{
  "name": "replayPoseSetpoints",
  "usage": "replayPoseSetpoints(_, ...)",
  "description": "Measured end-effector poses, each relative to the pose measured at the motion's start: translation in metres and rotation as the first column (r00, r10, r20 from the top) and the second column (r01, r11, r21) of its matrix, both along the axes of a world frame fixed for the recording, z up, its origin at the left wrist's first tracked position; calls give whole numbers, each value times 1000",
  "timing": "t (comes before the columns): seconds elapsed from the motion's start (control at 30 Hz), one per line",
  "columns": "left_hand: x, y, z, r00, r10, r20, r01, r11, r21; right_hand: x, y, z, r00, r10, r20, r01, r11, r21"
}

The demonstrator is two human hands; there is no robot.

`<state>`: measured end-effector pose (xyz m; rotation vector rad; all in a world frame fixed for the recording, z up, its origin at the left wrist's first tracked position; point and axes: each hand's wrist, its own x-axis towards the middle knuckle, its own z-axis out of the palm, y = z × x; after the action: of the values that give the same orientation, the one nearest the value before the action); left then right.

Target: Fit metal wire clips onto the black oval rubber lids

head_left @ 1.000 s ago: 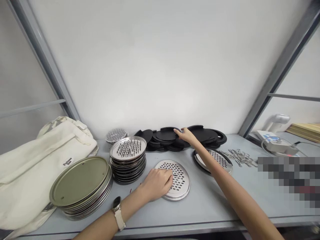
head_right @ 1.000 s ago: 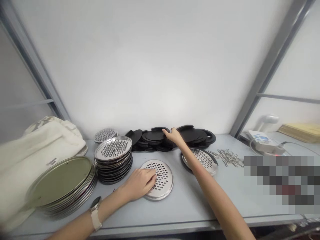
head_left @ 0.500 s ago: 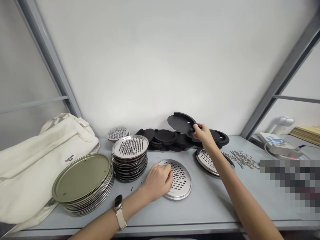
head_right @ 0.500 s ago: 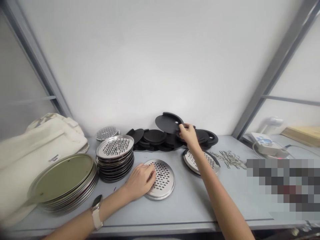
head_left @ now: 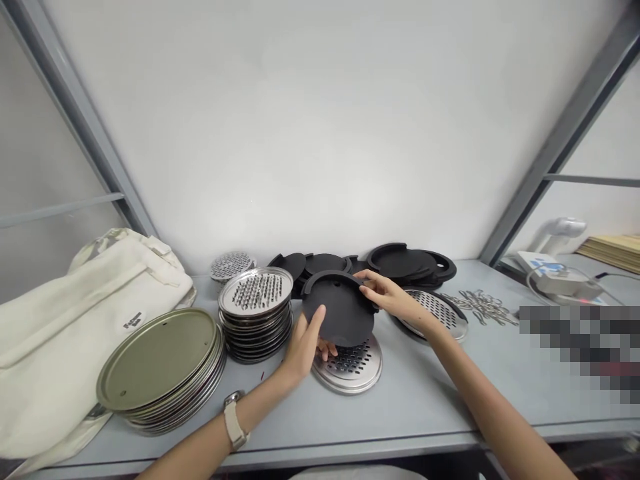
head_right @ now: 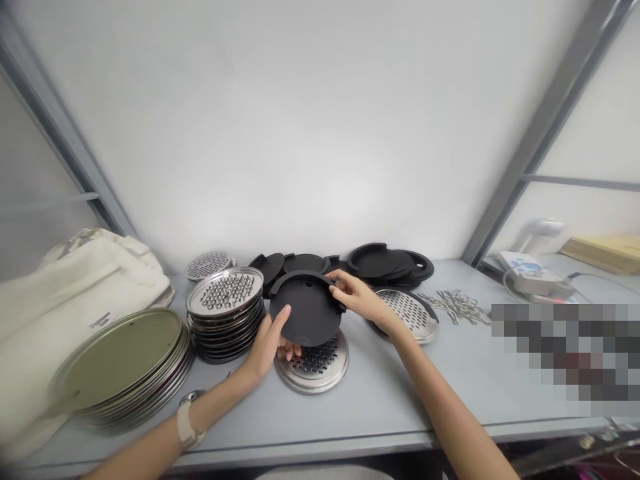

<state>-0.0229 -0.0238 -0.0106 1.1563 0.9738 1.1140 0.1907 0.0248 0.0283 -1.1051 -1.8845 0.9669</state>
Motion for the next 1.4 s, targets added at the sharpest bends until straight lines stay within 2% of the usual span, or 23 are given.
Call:
replayPoseSetpoints(0.1, 2, 2, 0, 998, -57, -3, 57, 997, -45, 0, 2, -4, 998, -53, 43, 51, 997, 58)
replayPoseSetpoints(0.27, 5, -2, 1, 964, -252, -88, 245, 966, -78, 2, 8, -13, 979, -149, 139, 120, 973, 197)
replayPoseSetpoints(0.33, 4, -3, 0, 968, -236, -89, 232, 971, -61, 3, 11, -15, 974, -165, 153, 123, 960, 253)
replayPoseSetpoints(0.43, 3, -2, -1, 987, -147, -66, 146, 989, -13, 3, 12, -16, 969, -187, 162, 128, 939, 320)
replayPoseSetpoints(0.57, 0, 1, -4, 996, -76, -50, 75, 997, -35, -2, 6, -10, 970, -170, 173, 112, 948, 299)
replayPoseSetpoints(0.7, 0, 1, -7, 998, -58, -34, 57, 998, -31, -9, 1, -5, 982, -142, 121, 105, 958, 268)
replayPoseSetpoints(0.8, 0, 1, -8, 998, -64, 27, 66, 997, -42, -7, 2, -6, 981, -191, 38, 183, 970, 161)
replayPoseSetpoints(0.9, -1, 2, -8, 993, -54, 103, 62, 995, -76, -1, 4, -11, 969, -243, 31, 245, 961, -124)
replayPoseSetpoints(1.0, -2, 3, -7, 991, -32, 129, 43, 995, -87, 1, 2, -14, 969, -237, 71, 246, 893, -378)
replayPoseSetpoints(1.1, -3, 4, -7, 994, -4, 111, 14, 996, -92, 0, -4, -13, 979, -201, 46, 194, 823, -534)
replayPoseSetpoints(1.23, -3, 4, -9, 994, 10, 113, 2, 995, -99, 1, -7, -10, 986, -146, -84, 60, 771, -634)
replayPoseSetpoints(1.4, -4, 4, -10, 997, 42, 72, -33, 993, -109, 6, -5, -9, 960, -134, -246, -55, 771, -634)
